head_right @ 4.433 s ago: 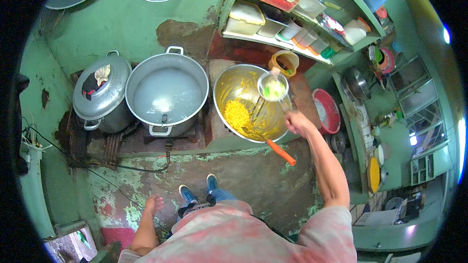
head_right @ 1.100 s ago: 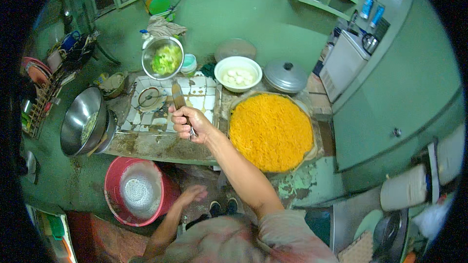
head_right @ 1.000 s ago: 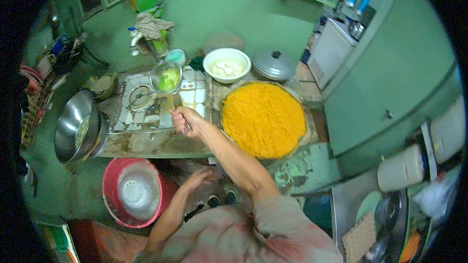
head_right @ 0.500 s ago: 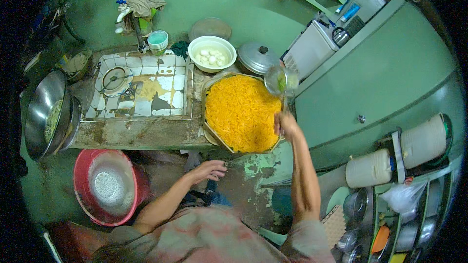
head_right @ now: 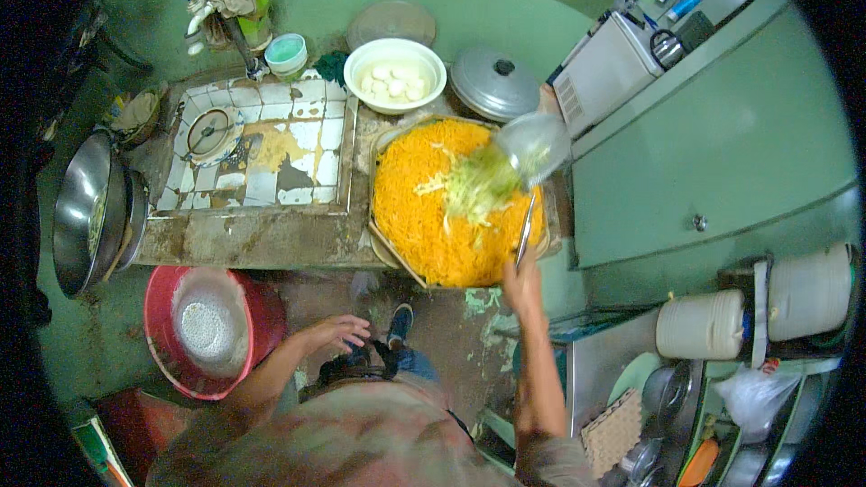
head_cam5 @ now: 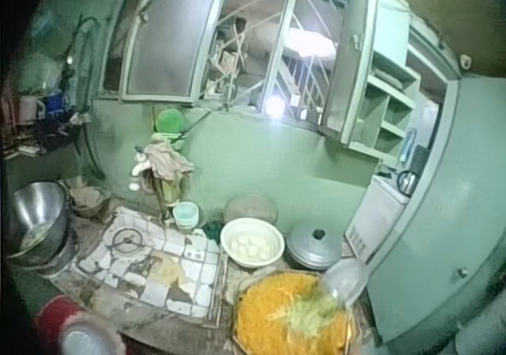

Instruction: The person scoops boiled cabbage from a pot and spreads it over a large yellow rice dish. They then slice boiled eggs and arrange the slices on top of the rice and cabbage.

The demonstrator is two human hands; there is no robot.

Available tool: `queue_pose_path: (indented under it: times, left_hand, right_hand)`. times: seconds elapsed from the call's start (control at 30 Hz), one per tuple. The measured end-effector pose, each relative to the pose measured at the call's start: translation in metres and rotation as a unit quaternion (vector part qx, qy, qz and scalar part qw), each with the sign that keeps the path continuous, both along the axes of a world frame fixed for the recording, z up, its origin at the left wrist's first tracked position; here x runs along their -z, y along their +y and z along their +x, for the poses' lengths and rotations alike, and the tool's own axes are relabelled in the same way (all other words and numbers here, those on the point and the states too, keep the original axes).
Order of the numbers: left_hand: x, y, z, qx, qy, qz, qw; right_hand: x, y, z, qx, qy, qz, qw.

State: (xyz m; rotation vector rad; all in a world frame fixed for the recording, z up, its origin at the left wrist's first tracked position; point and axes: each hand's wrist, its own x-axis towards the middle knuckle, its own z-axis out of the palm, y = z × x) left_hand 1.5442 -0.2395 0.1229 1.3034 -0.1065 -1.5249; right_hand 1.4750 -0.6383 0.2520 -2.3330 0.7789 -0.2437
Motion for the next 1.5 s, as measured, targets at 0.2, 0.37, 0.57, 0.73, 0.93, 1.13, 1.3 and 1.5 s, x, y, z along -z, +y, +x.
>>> queue_pose_path:
  times: [0.2,0.37,0.57,0.73,0.93,1.13,1.3,1.5]
  left_hand:
    - [0.023,0.0,-0.004,-0.061,-0.017,-0.005,0.998]
    - [0.075,0.045,-0.018,-0.146,-0.011,0.057,0.988]
    - [0.152,0.159,-0.089,-0.279,0.04,0.235,0.93]
    - [0.165,0.232,-0.163,-0.469,0.074,0.298,0.828]
    - [0.186,0.271,-0.234,-0.641,0.066,0.226,0.731]
    - [0.196,0.231,-0.305,-0.723,0.133,0.122,0.666]
    - [0.171,0.192,-0.317,-0.624,0.115,0.156,0.757]
    - [0.18,0.206,-0.262,-0.557,0.121,0.136,0.81]
  right_hand:
    - [0.007,-0.004,-0.005,0.019,0.0,-0.155,0.988]
    - [-0.001,-0.016,-0.007,0.008,-0.007,-0.129,0.992]
    - [-0.008,0.011,0.022,-0.021,-0.076,0.239,0.968]
    - [0.011,0.16,0.089,-0.174,-0.151,0.154,0.961]
    - [-0.094,0.391,0.26,-0.536,-0.071,0.16,0.826]
    - [-0.135,0.661,0.35,-0.757,-0.097,-0.406,0.502]
    - [-0.119,0.723,0.201,-0.705,-0.135,0.13,0.684]
    - [-0.032,0.54,0.163,-0.744,-0.144,0.081,0.647]
